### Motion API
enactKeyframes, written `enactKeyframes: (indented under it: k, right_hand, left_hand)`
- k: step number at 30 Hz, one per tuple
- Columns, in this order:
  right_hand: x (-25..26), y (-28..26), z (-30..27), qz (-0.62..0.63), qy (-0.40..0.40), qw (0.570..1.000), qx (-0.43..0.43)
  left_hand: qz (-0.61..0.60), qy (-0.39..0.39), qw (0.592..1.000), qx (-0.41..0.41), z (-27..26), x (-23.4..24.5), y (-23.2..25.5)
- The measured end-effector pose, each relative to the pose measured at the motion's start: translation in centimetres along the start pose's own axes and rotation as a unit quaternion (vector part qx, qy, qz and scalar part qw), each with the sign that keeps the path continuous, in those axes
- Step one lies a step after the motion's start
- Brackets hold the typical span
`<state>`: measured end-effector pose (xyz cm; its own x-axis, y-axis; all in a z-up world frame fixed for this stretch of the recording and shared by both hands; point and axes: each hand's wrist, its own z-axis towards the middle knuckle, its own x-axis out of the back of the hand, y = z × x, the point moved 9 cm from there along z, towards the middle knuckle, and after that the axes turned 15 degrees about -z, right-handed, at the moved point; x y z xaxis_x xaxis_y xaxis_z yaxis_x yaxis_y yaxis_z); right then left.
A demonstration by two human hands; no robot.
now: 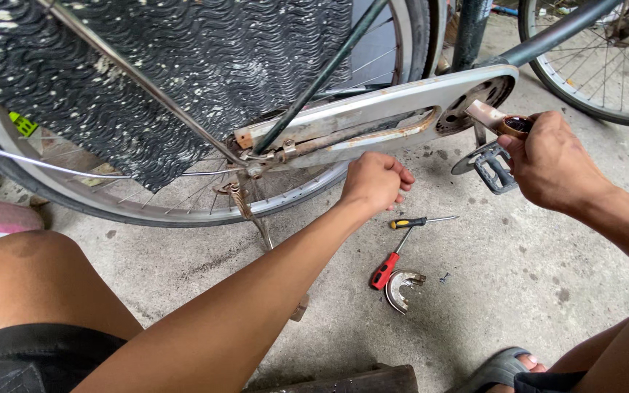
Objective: The person applies lubricant to the bicycle chain and rear wheel hub using a small container. They rotate the pedal to spread the lubricant along the chain and inspect the movement of the wheel.
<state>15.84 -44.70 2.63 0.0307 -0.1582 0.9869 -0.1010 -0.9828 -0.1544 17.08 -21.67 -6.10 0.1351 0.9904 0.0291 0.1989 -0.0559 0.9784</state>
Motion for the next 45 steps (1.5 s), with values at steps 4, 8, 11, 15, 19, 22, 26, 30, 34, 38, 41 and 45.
enactKeyframes:
  k: [4, 8, 11, 15, 19, 22, 26, 30, 34, 38, 41, 45]
  right_hand:
    - [0.1, 1.7, 1.6, -0.025, 0.017, 1.000, 0.001]
    - [0.3, 3.3, 3.7, -0.037, 0.037, 0.998, 0.019]
    - [-0.9, 5.7, 5.5, -0.031, -0.016, 0.999, -0.032]
    - [-1.5, 6.8, 7.7, -0.062, 0.030, 0.998, 0.004]
    - [-3.3, 8.9, 9.3, -0.024, 0.015, 1.000, 0.012]
    - [-5.1, 10.8, 9.8, -0.003, -0.030, 0.999, -0.023]
    - [-6.4, 12.9, 10.4, -0.003, -0.041, 0.997, -0.063]
    - [-6.9, 13.6, 12.0, -0.010, -0.041, 0.998, -0.045]
    - [-7.4, 13.9, 13.0, -0.019, -0.024, 0.999, -0.032]
    - [-7.4, 14.1, 14.0, -0.009, -0.013, 1.000, -0.027]
    - [-7.2, 14.1, 14.6, 0.000, 0.020, 1.000, -0.007]
    - [-6.7, 14.0, 14.8, -0.013, 0.069, 0.997, 0.032]
  left_hand:
    - [-0.018, -0.013, 1.000, 0.001, 1.8, -2.7, 1.1]
    - [-0.021, -0.020, 1.000, 0.013, 3.5, -5.5, 1.6]
    - [-0.030, -0.023, 0.999, 0.018, 4.8, -7.8, 1.8]
    - [-0.048, -0.021, 0.998, 0.036, 6.4, -9.9, 1.3]
    - [-0.065, -0.008, 0.996, 0.065, 7.8, -11.4, 0.4]
    - [-0.083, -0.005, 0.993, 0.078, 9.0, -12.5, -0.7]
    - [-0.132, 0.008, 0.986, 0.097, 10.9, -14.6, -2.8]
    - [-0.147, 0.030, 0.984, 0.098, 13.4, -16.1, -3.9]
    - [-0.138, 0.065, 0.985, 0.085, 15.9, -16.3, -4.2]
    - [-0.140, 0.089, 0.982, 0.086, 18.3, -16.8, -4.6]
    - [-0.178, 0.074, 0.975, 0.110, 19.7, -17.6, -5.7]
    - [-0.194, 0.102, 0.966, 0.136, 20.7, -17.9, -5.9]
